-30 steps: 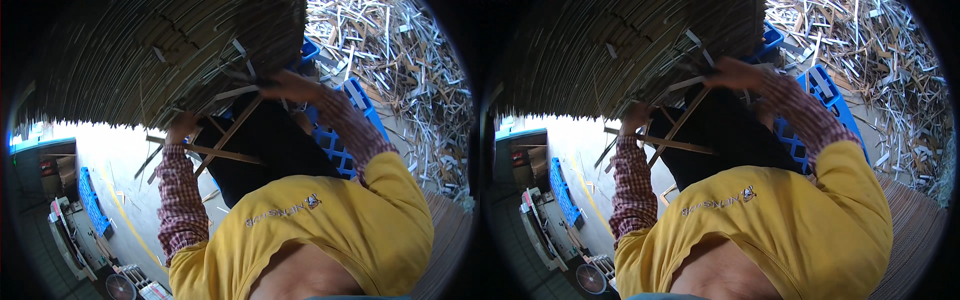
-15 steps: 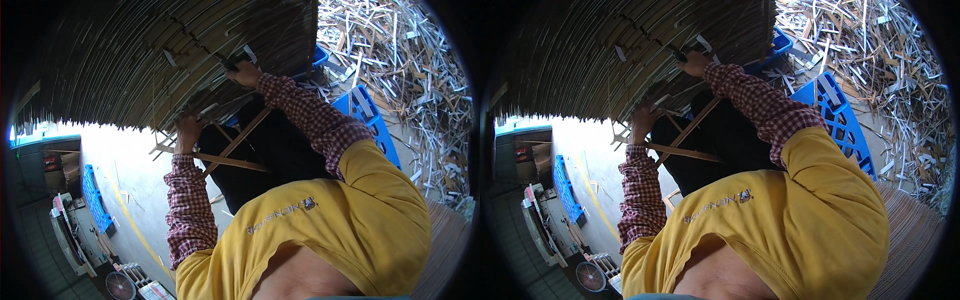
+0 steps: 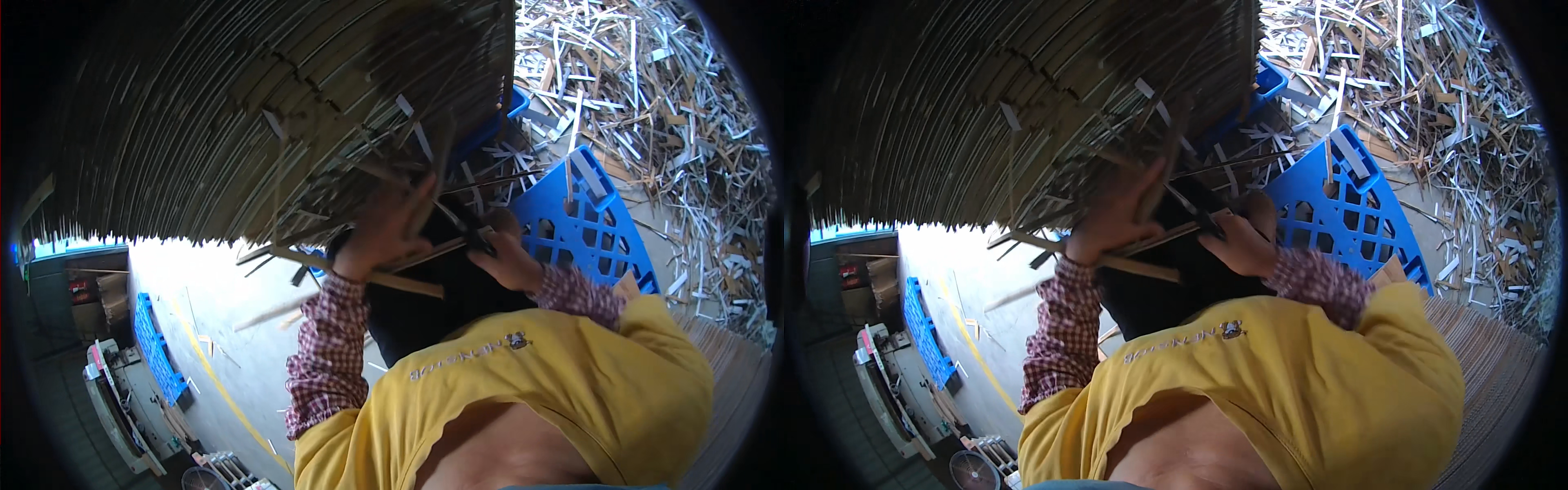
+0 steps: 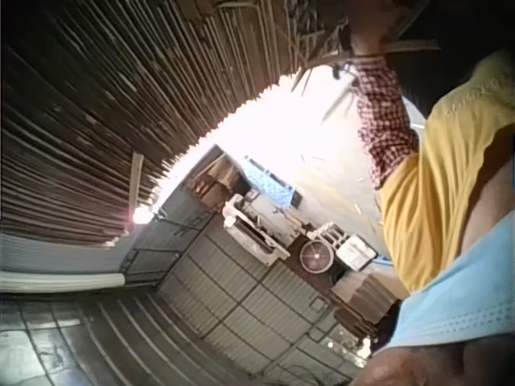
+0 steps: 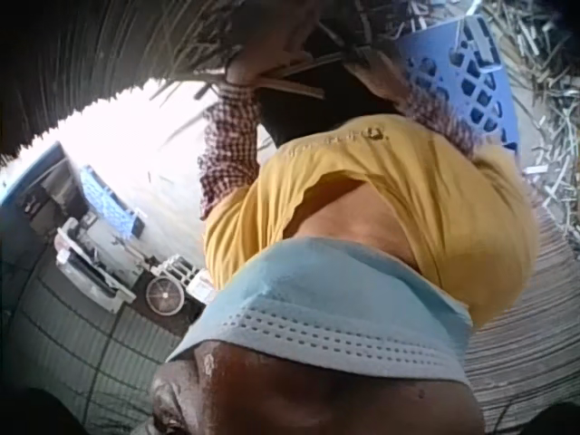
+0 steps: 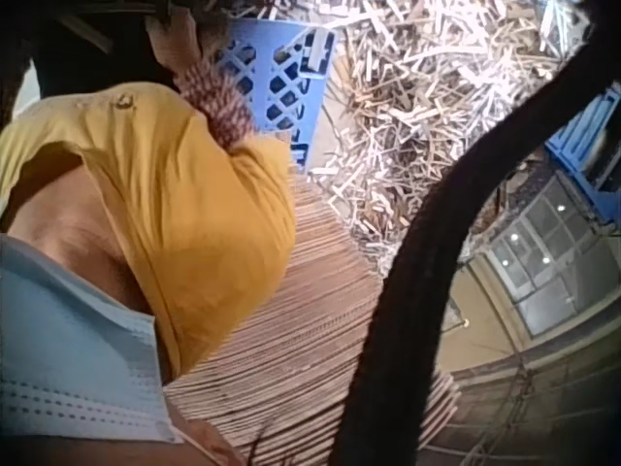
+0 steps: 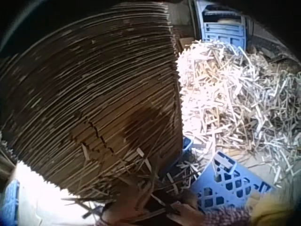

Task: Trimming the edges of a large stack of cardboard sheets using scissors.

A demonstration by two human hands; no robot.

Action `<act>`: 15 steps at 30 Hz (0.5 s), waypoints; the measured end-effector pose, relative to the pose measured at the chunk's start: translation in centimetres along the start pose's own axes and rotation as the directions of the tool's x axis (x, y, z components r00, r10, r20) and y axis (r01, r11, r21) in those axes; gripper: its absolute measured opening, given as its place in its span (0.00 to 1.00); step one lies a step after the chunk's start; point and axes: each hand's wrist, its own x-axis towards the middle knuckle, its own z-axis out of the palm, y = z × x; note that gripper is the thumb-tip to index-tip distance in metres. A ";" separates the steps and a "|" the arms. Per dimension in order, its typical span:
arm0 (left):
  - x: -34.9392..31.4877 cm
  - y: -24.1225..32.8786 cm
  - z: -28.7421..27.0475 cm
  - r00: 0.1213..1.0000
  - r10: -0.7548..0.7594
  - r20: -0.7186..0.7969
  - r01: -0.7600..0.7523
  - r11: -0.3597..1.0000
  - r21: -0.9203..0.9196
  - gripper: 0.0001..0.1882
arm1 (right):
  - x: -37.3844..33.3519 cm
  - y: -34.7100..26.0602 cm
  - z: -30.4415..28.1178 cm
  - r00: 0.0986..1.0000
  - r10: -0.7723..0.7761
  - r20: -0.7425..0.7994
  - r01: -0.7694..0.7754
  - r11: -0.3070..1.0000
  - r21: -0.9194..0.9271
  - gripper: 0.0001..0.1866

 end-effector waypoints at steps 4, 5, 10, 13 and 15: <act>-0.9 0.4 2.2 0.989 -0.065 0.134 0.037 0.979 0.201 0.29 | 2.7 2.4 -4.8 0.418 0.447 0.791 -0.853 0.491 0.174 0.12; 0.2 -0.3 1.5 0.985 -0.157 0.076 0.144 0.978 0.152 0.23 | 3.9 4.0 -4.8 0.467 0.347 0.814 -0.774 0.605 0.186 0.13; -3.0 -7.0 -1.8 0.900 -0.414 0.134 0.407 0.910 0.075 0.12 | 9.8 5.8 -3.1 0.665 0.264 0.699 -0.553 0.803 0.222 0.18; -2.9 -8.8 -1.7 0.853 -0.458 0.249 0.410 0.884 0.224 0.13 | 12.8 10.9 4.2 0.663 0.322 0.676 -0.543 0.829 0.138 0.19; -4.4 -9.8 -1.6 0.875 -0.453 0.170 0.365 0.849 0.382 0.14 | 13.8 11.3 8.3 0.591 0.359 0.723 -0.542 0.840 0.026 0.19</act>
